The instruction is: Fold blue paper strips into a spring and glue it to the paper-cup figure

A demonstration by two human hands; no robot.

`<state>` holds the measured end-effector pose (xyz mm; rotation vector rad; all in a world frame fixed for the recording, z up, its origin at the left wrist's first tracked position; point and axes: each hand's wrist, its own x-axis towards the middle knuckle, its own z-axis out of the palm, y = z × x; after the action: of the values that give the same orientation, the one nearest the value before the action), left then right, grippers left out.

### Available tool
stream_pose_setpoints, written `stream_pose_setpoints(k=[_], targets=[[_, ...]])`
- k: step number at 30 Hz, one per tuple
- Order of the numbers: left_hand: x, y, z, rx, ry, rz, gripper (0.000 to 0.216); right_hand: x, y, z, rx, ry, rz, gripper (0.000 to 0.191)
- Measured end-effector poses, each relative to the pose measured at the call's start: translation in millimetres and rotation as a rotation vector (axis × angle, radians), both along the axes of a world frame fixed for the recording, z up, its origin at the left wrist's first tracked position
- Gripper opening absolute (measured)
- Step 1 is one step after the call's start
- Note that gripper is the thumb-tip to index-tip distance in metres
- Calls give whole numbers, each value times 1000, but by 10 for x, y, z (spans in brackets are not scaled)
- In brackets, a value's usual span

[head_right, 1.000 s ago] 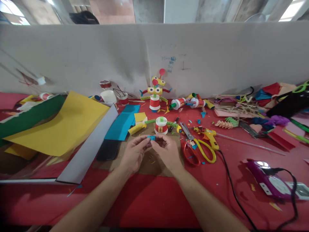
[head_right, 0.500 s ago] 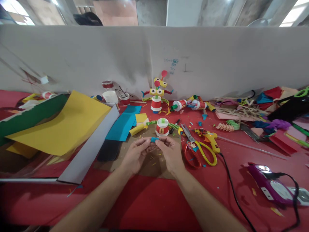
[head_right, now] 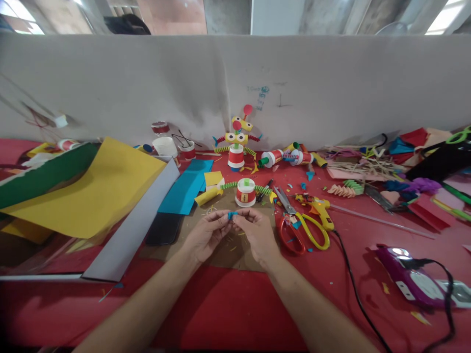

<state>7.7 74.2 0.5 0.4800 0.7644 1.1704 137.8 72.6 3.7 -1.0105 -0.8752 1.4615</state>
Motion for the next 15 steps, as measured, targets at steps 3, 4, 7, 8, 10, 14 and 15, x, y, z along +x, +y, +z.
stream_pose_setpoints(k=[3, 4, 7, 8, 10, 14, 15], targets=[[-13, -4, 31, 1, 62, -5, 19, 10, -1, -8, -2, -9, 13, 14], [-17, -7, 45, 4, 84, -6, 19, 12, -3, -11, -1, -17, 13, 14], [-30, -13, 84, 6, 137, -8, 19, 14, -13, -15, 19, -64, 7, 13], [-37, -13, 93, 0, 150, -11, 19, 16, -17, -14, 29, -80, 1, 13], [-56, -7, 101, -17, 167, -27, 19, 23, -22, -4, 43, -108, -5, 13], [-114, 32, 95, -37, 188, -68, 21, 61, -11, 38, 33, -141, 54, 16], [-128, 44, 94, -37, 193, -73, 21, 74, -5, 52, 25, -143, 76, 17]])
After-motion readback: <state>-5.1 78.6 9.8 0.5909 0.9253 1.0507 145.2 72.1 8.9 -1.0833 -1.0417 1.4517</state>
